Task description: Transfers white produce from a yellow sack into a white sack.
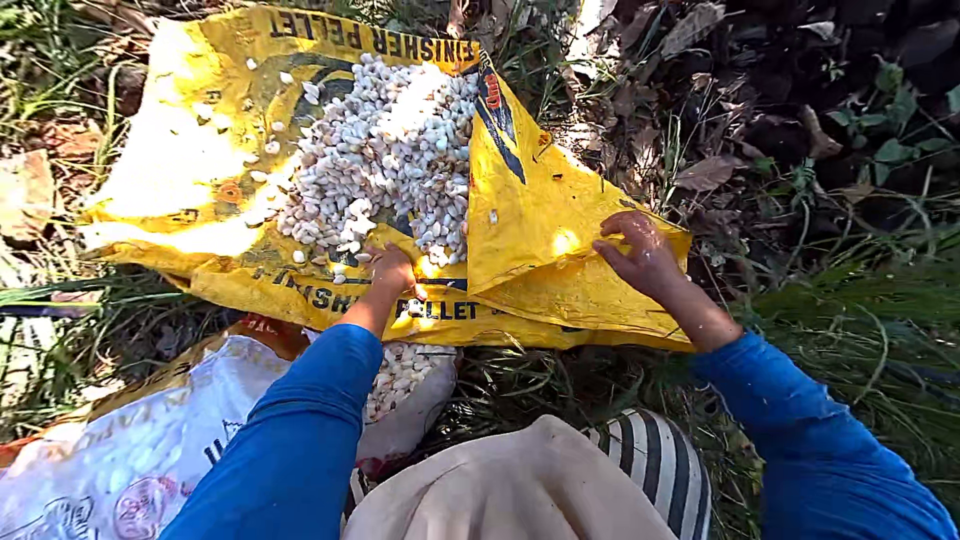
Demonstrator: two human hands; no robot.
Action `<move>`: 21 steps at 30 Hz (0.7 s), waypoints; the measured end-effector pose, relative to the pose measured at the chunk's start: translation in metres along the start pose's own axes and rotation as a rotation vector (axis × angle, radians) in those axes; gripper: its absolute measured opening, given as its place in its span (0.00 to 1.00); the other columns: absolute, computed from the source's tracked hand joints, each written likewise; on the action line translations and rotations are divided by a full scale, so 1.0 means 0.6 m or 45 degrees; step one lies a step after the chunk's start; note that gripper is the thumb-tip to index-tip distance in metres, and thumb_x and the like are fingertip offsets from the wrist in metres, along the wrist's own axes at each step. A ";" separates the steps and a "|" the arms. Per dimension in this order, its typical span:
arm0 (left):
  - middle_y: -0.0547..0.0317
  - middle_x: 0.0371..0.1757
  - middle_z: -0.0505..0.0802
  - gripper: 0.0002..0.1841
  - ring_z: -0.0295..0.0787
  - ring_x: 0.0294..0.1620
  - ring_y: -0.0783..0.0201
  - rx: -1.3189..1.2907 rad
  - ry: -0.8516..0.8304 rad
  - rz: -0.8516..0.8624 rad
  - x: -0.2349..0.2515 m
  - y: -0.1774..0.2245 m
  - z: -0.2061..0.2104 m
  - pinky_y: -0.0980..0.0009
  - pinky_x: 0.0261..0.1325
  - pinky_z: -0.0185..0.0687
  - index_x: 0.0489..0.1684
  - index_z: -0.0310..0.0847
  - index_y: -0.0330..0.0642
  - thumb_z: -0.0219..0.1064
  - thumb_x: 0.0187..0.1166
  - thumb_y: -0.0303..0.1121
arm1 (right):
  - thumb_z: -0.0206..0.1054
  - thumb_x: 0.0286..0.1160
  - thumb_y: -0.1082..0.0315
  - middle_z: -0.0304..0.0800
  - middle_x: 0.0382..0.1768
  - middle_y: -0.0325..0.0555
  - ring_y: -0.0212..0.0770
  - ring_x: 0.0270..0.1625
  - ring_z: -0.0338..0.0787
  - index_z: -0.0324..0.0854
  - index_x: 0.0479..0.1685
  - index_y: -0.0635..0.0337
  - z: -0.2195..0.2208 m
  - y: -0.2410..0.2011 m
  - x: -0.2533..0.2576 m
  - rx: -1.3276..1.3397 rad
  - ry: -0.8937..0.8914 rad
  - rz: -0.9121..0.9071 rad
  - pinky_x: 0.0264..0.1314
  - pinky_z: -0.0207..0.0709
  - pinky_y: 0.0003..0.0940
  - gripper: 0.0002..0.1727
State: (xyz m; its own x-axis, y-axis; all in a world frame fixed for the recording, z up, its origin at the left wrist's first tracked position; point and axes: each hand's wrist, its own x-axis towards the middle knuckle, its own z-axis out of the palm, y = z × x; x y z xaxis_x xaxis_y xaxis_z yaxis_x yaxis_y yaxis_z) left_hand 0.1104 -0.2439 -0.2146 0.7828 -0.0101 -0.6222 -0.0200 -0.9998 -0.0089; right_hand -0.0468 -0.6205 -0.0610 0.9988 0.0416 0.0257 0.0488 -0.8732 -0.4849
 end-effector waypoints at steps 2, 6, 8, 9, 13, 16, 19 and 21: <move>0.08 0.87 0.45 0.83 0.53 0.84 0.12 0.003 -0.011 0.004 -0.004 -0.006 0.002 0.28 0.76 0.68 0.90 0.33 0.20 0.99 0.30 0.44 | 0.81 0.63 0.64 0.78 0.72 0.67 0.68 0.76 0.77 0.80 0.67 0.66 0.029 -0.028 0.015 -0.049 -0.106 -0.046 0.77 0.72 0.63 0.31; 0.08 0.87 0.44 0.84 0.52 0.84 0.11 -0.012 -0.011 0.020 -0.001 -0.006 0.003 0.26 0.76 0.66 0.91 0.33 0.20 0.99 0.30 0.44 | 0.80 0.60 0.70 0.81 0.70 0.66 0.70 0.71 0.81 0.78 0.78 0.53 0.135 -0.060 0.030 -0.240 -0.202 -0.296 0.70 0.74 0.67 0.37; 0.08 0.87 0.45 0.84 0.51 0.84 0.11 -0.005 -0.007 0.025 -0.004 -0.003 0.005 0.25 0.76 0.65 0.90 0.33 0.20 0.99 0.29 0.44 | 0.68 0.73 0.75 0.91 0.53 0.64 0.67 0.58 0.89 0.89 0.56 0.62 0.153 -0.051 0.047 -0.220 -0.007 -0.439 0.59 0.80 0.64 0.14; 0.08 0.87 0.45 0.84 0.52 0.84 0.11 0.003 -0.008 0.020 -0.007 -0.002 0.003 0.26 0.76 0.66 0.90 0.34 0.20 0.99 0.28 0.45 | 0.64 0.76 0.76 0.93 0.47 0.62 0.65 0.54 0.92 0.91 0.49 0.63 0.149 -0.054 0.057 -0.187 0.111 -0.458 0.55 0.82 0.61 0.11; 0.09 0.87 0.42 0.83 0.54 0.82 0.10 -0.038 0.003 0.000 -0.015 -0.005 0.001 0.29 0.72 0.73 0.90 0.33 0.20 0.99 0.29 0.41 | 0.65 0.71 0.79 0.92 0.44 0.62 0.63 0.49 0.92 0.91 0.47 0.65 0.137 -0.092 0.055 -0.112 0.122 -0.632 0.54 0.84 0.59 0.11; 0.09 0.88 0.40 0.84 0.52 0.84 0.11 -0.004 -0.054 -0.036 -0.012 0.005 -0.013 0.28 0.75 0.70 0.91 0.31 0.20 0.99 0.30 0.43 | 0.64 0.69 0.81 0.92 0.42 0.62 0.63 0.45 0.92 0.92 0.46 0.64 0.126 -0.094 0.054 -0.149 0.179 -0.668 0.49 0.84 0.59 0.13; 0.12 0.89 0.40 0.83 0.48 0.87 0.15 0.022 -0.162 -0.111 -0.014 0.025 -0.037 0.31 0.80 0.65 0.92 0.30 0.22 0.97 0.33 0.45 | 0.65 0.69 0.81 0.92 0.43 0.61 0.63 0.46 0.92 0.92 0.47 0.64 0.114 -0.097 0.043 -0.208 0.132 -0.635 0.50 0.83 0.59 0.13; 0.10 0.88 0.43 0.78 0.50 0.86 0.13 0.004 -0.107 -0.051 -0.018 0.019 -0.026 0.29 0.78 0.66 0.91 0.32 0.19 0.95 0.40 0.40 | 0.63 0.72 0.81 0.93 0.45 0.62 0.65 0.49 0.92 0.92 0.46 0.64 0.078 -0.070 0.040 -0.218 0.145 -0.525 0.52 0.84 0.60 0.13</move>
State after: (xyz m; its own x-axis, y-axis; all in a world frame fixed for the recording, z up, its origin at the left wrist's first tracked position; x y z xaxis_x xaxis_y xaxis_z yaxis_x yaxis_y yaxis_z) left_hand 0.1111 -0.2557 -0.1958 0.7279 0.0317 -0.6850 0.0084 -0.9993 -0.0373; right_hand -0.0246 -0.5598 -0.0811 0.8891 0.3570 0.2864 0.4313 -0.8629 -0.2633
